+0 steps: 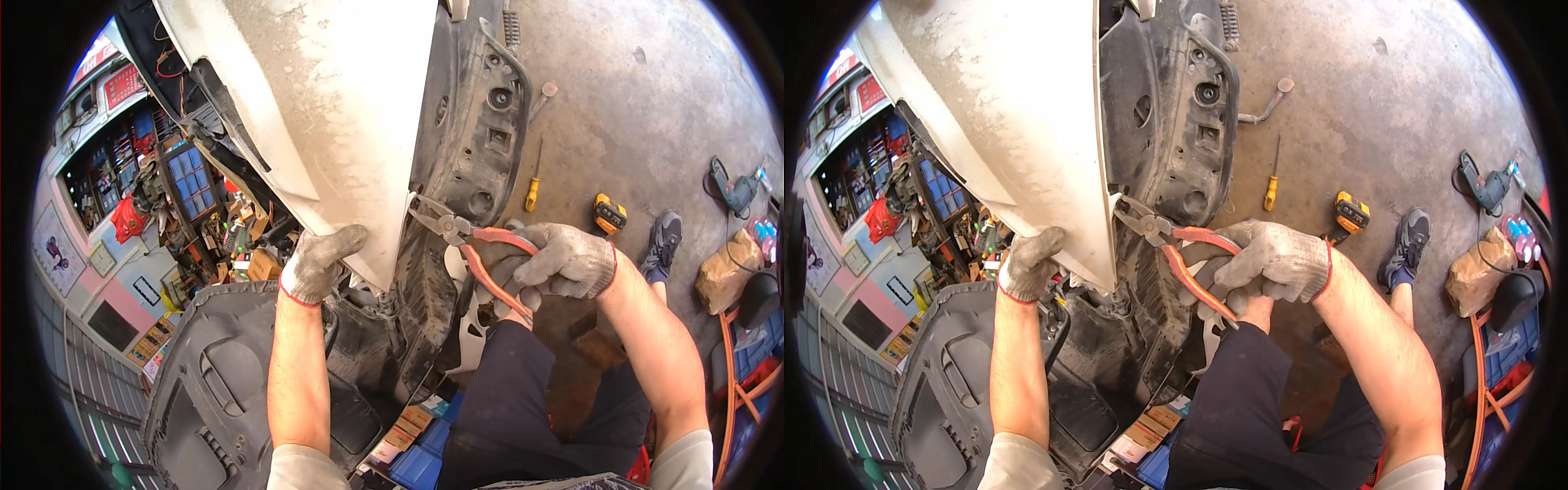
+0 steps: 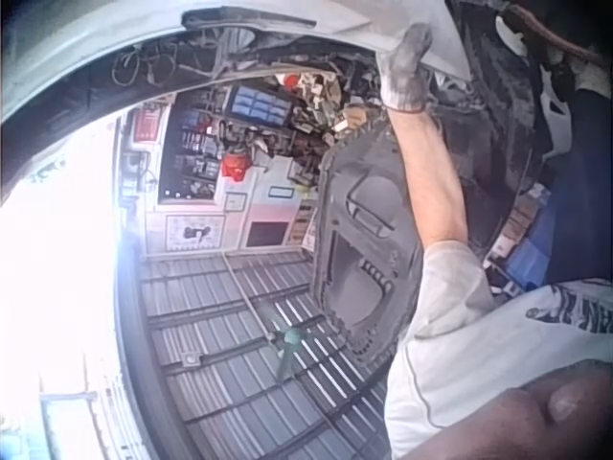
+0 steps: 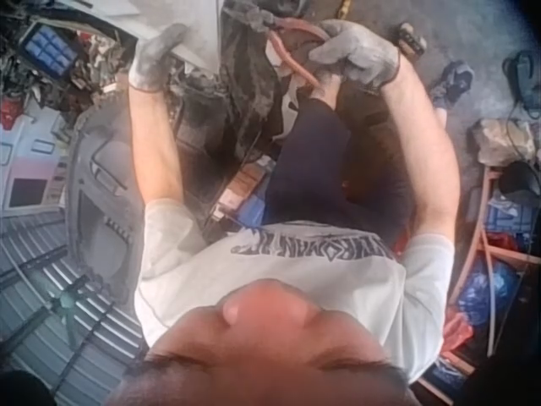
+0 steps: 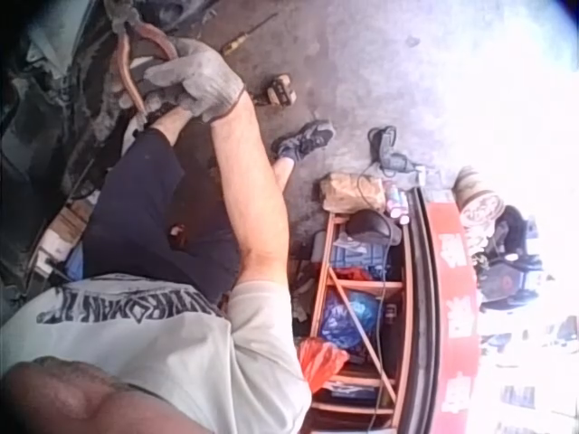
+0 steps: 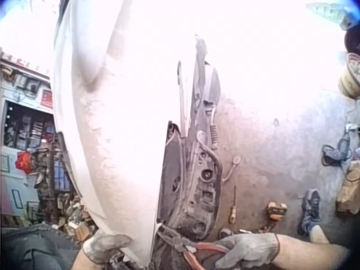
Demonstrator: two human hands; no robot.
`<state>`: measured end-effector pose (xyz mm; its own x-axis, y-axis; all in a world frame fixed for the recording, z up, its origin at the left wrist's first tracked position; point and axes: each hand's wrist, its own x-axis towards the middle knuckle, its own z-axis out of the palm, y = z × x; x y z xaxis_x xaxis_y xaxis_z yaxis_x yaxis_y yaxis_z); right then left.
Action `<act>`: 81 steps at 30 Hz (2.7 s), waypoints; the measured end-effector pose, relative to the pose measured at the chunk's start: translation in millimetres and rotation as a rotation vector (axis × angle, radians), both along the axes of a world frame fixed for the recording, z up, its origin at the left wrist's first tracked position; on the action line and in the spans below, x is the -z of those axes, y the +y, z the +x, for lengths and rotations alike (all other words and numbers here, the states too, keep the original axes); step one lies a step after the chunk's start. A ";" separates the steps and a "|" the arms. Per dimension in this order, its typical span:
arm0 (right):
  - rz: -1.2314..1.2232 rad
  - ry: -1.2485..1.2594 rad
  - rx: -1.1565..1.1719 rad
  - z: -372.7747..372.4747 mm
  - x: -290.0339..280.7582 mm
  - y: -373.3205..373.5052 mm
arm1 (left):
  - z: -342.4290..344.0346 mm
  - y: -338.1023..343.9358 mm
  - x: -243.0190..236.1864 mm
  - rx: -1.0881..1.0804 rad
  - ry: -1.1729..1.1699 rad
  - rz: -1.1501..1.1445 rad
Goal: Removing and adjusting parts of a motorcycle chassis using hand tools.
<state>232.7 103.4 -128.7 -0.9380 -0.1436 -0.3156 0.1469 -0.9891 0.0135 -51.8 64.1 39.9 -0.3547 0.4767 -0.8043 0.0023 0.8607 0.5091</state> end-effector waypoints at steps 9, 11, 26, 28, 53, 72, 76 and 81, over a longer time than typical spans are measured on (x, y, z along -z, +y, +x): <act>-0.222 0.149 0.056 -2.6 -1.6 2.4 | -7.5 -5.6 1.9 0.106 0.008 0.052; -0.310 0.215 0.101 -5.5 8.4 -13.2 | -5.7 -4.5 2.6 0.011 -0.010 0.035; -0.565 0.330 0.139 -12.7 15.0 -43.3 | -1.6 -2.8 5.4 -0.006 -0.005 0.085; -0.569 0.366 0.143 -13.8 14.8 -46.8 | -3.6 -3.3 4.0 -0.002 -0.020 0.052; -0.559 0.291 0.200 -13.6 -24.4 -60.3 | -7.1 -8.5 9.5 0.017 -0.039 0.139; 0.094 -0.255 0.127 124.1 -31.1 -108.5 | -4.5 -16.3 7.3 0.014 0.042 0.089; 0.186 -0.303 0.117 127.9 -35.5 -117.7 | 5.7 -14.1 3.6 -0.006 0.100 0.111; 0.568 -0.444 -0.118 134.8 -37.8 -116.1 | 24.1 -23.5 11.7 0.120 0.267 0.308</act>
<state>367.5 -12.7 -90.9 -0.6928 0.0631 -0.7183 0.3530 -0.8389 -0.4142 -27.7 40.5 28.2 -0.4585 0.7311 -0.5052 0.2602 0.6541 0.7103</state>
